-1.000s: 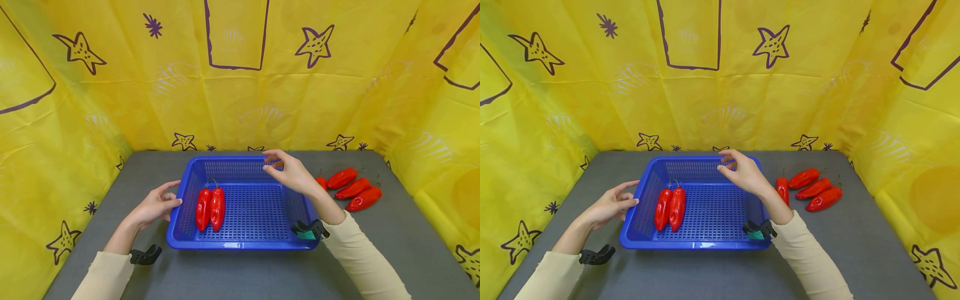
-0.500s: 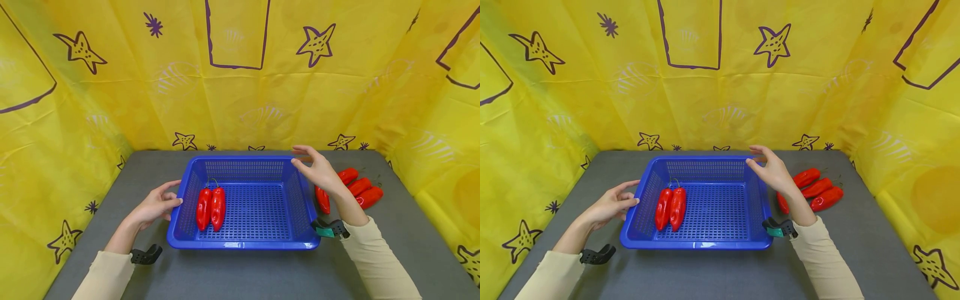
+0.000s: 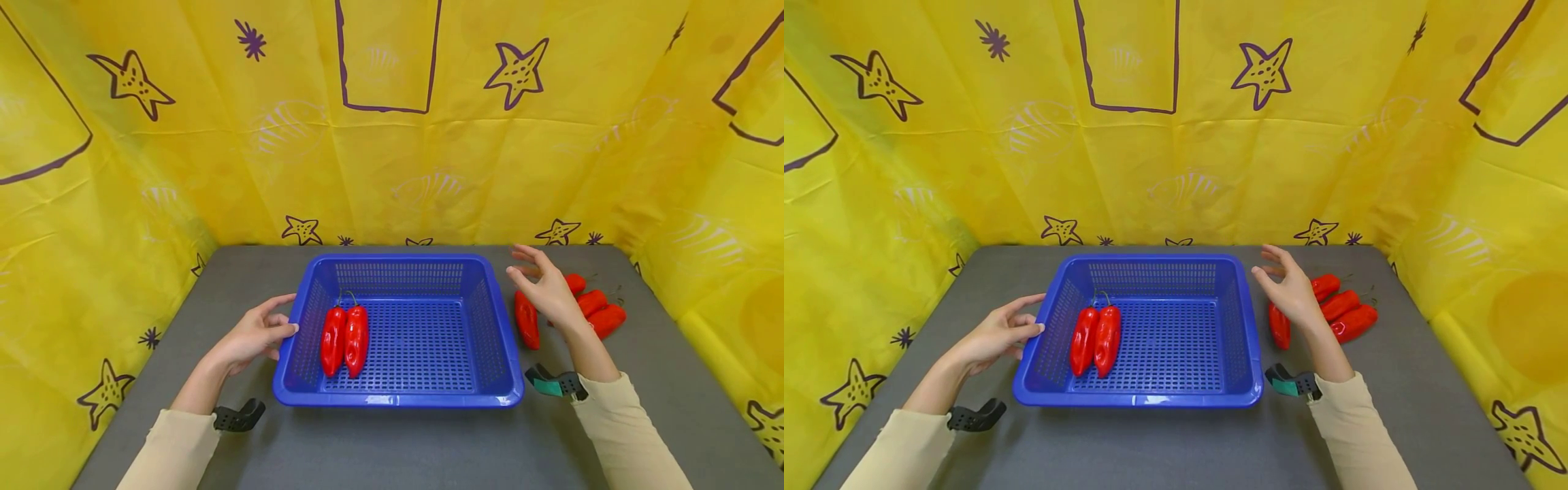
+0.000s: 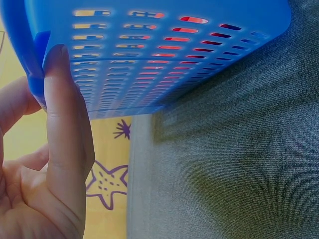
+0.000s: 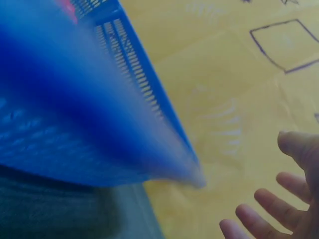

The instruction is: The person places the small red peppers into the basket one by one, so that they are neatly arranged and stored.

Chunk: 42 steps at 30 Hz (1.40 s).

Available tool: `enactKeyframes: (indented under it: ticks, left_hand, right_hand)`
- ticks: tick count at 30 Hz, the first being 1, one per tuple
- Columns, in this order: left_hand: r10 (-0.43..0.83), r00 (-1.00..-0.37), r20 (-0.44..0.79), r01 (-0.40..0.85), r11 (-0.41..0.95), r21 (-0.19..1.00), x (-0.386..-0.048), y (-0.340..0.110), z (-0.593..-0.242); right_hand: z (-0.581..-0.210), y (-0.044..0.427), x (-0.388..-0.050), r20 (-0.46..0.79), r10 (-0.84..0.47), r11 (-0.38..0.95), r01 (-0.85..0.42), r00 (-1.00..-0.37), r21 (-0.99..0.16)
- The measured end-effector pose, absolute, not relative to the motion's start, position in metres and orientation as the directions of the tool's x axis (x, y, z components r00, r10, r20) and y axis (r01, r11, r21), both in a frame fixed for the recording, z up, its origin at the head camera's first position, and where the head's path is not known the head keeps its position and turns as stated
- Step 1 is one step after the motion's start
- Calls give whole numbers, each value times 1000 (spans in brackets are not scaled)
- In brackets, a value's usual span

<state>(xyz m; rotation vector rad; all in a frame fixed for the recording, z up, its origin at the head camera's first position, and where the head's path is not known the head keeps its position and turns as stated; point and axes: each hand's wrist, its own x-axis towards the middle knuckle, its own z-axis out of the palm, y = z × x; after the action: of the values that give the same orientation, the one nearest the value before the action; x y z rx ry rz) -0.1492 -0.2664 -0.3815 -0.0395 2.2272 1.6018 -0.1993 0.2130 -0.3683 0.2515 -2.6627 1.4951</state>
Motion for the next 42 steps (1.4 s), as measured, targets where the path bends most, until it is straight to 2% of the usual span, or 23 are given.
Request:
enactKeyframes:
  ticks: [10,30,42]
  left_hand:
    - [220,-920,-325,-242,332,912,-149,-267,-382]
    - [236,-918,-319,-240,310,920,-149,-268,-383]
    - [229,-919,-321,-242,315,918,-149,-267,-383]
  right_hand:
    - [-395,229,-192,140,6,439,-124,-990,-890]
    - [-438,248,-183,104,186,547,15,-977,-837]
    - [-459,247,-181,127,221,619,39,-967,-784]
